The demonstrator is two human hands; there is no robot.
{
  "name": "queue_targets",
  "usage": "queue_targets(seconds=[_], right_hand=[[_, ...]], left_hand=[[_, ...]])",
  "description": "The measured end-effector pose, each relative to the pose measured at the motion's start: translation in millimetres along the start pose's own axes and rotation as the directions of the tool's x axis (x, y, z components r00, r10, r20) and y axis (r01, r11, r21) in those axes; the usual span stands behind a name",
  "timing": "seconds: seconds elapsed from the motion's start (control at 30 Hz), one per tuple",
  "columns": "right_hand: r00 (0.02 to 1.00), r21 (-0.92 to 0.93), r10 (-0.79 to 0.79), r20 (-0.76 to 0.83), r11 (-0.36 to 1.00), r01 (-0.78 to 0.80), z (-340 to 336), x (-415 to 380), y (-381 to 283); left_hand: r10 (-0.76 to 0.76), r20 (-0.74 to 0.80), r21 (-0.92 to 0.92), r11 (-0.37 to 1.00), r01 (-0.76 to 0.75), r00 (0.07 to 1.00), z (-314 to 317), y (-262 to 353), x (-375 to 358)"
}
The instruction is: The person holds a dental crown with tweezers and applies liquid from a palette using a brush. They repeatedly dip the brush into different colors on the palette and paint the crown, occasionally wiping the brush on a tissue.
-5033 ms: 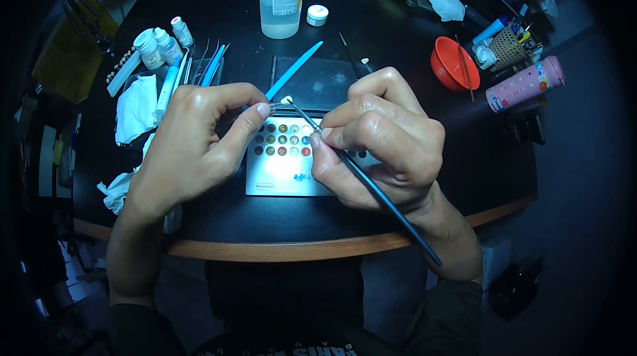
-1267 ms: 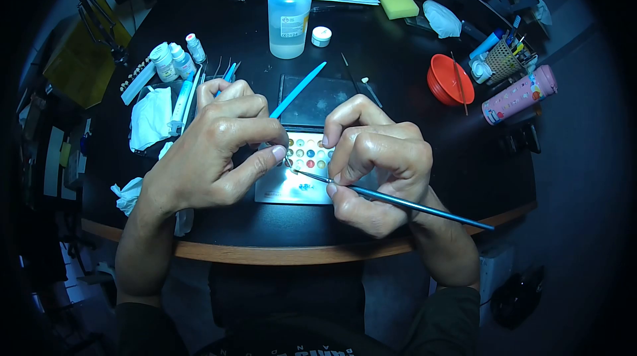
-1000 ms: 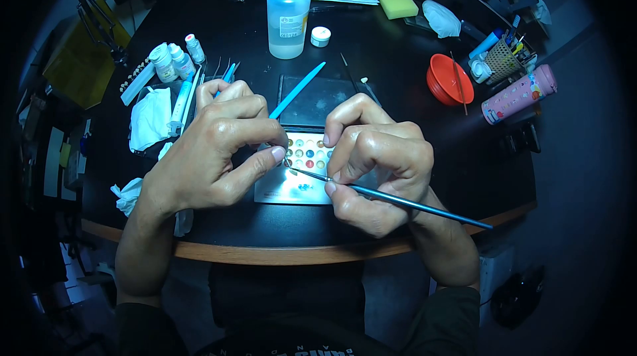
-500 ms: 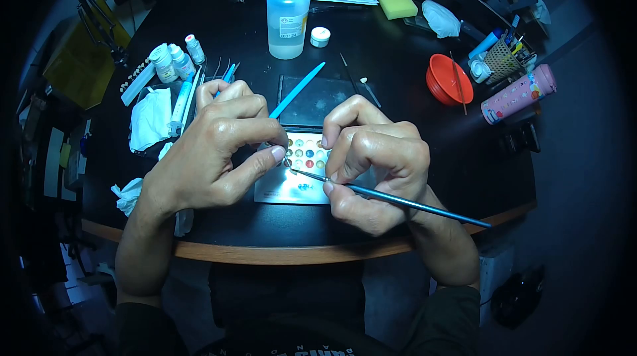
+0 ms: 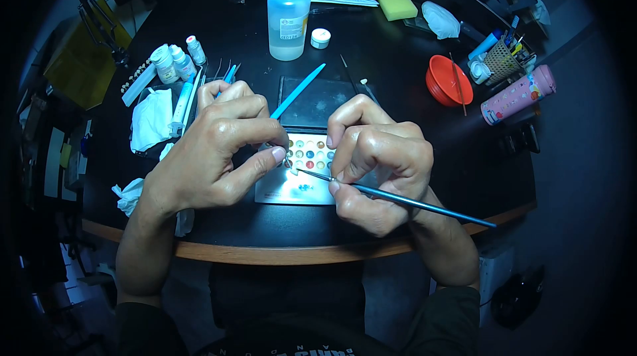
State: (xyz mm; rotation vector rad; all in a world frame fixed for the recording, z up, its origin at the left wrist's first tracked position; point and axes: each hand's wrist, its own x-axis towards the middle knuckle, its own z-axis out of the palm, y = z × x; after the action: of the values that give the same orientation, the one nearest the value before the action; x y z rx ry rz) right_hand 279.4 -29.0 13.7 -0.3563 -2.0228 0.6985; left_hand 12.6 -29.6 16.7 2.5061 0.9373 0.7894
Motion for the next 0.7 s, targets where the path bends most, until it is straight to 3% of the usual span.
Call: queue_targets(seconds=[0.4,0.53,0.7], right_hand=[[1.000,-0.032,-0.013,0.011,0.999,0.013,0,1,-2],[0.992,-0.323,-0.115,-0.059,0.942,0.090,8,4,-9],[0.977,-0.512,-0.172,-0.123,0.855,0.086,19,1,-12]], left_hand=[[0.041,-0.078,0.053,0.998,-0.037,0.996,1,3,0],[0.112,-0.214,0.255,0.965,-0.055,0.970,4,5,1],[0.121,-0.343,0.388,0.921,0.023,0.932,5,10,3]])
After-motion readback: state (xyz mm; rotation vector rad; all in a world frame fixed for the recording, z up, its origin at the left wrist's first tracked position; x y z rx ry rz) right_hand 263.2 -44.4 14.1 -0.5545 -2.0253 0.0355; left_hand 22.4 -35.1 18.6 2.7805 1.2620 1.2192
